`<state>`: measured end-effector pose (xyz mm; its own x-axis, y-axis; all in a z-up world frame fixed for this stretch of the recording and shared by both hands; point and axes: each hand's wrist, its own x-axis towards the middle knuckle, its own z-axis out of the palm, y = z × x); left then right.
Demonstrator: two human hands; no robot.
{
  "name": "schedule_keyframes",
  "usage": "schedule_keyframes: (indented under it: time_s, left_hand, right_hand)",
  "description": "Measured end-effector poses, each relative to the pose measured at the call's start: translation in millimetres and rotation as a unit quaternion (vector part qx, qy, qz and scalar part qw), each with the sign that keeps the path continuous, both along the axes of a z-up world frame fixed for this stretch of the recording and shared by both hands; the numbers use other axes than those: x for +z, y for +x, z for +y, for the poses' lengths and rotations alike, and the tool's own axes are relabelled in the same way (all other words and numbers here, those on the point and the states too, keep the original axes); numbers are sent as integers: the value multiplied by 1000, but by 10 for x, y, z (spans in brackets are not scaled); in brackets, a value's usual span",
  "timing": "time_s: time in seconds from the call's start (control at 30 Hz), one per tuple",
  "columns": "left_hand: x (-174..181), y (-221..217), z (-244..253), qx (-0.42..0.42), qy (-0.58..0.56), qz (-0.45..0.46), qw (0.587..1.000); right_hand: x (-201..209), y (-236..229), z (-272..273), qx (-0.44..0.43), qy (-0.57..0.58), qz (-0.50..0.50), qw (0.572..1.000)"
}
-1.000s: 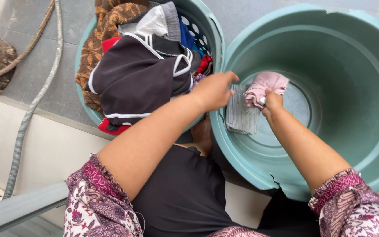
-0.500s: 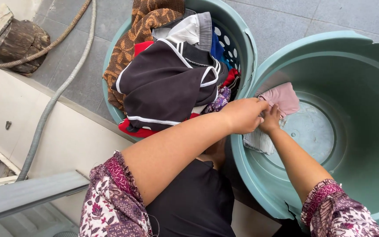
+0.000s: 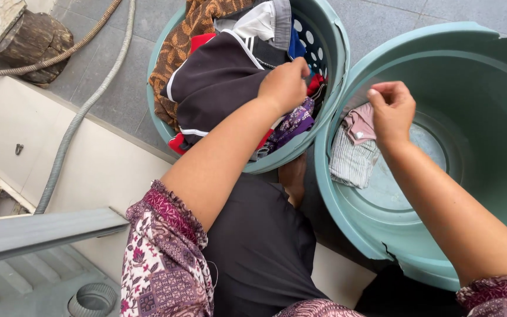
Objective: Sorting and folding various pieces of laundry from one plastic bucket into another.
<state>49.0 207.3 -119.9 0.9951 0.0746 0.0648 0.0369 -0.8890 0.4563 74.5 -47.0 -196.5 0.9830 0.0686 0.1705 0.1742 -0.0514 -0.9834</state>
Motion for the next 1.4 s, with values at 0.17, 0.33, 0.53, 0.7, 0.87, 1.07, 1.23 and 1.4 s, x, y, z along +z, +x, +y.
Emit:
schedule_keyframes:
  time_s: [0.17, 0.33, 0.53, 0.7, 0.87, 1.07, 1.23, 1.4]
  left_hand:
    - [-750, 65, 107, -47, 54, 179, 981]
    - [-1247, 21, 117, -85, 47, 240, 966]
    - [-996, -148, 30, -113, 155, 294, 936]
    - [-1538, 5, 36, -129, 211, 228, 942]
    - [-1437, 58, 120, -81, 144, 257, 952]
    - [-854, 29, 79, 45, -84, 257, 962]
    - [56, -282, -190, 81, -228, 225, 944]
    - [-53, -115, -6, 157, -244, 168, 942]
  right_hand:
    - [295, -510, 472, 65, -127, -103, 984]
    - [151, -805, 557, 156, -262, -140, 942]
    - [170, -758, 491, 212, -296, -121, 924]
    - [-43, -650, 447, 244, -297, -115, 916]
    - [-70, -599, 383, 258, -281, -120, 916]
    - [-17, -601, 362, 267, -272, -122, 916]
    - [69, -643, 356, 265, -247, -94, 927]
    - [303, -698, 300, 233, -164, -20, 958]
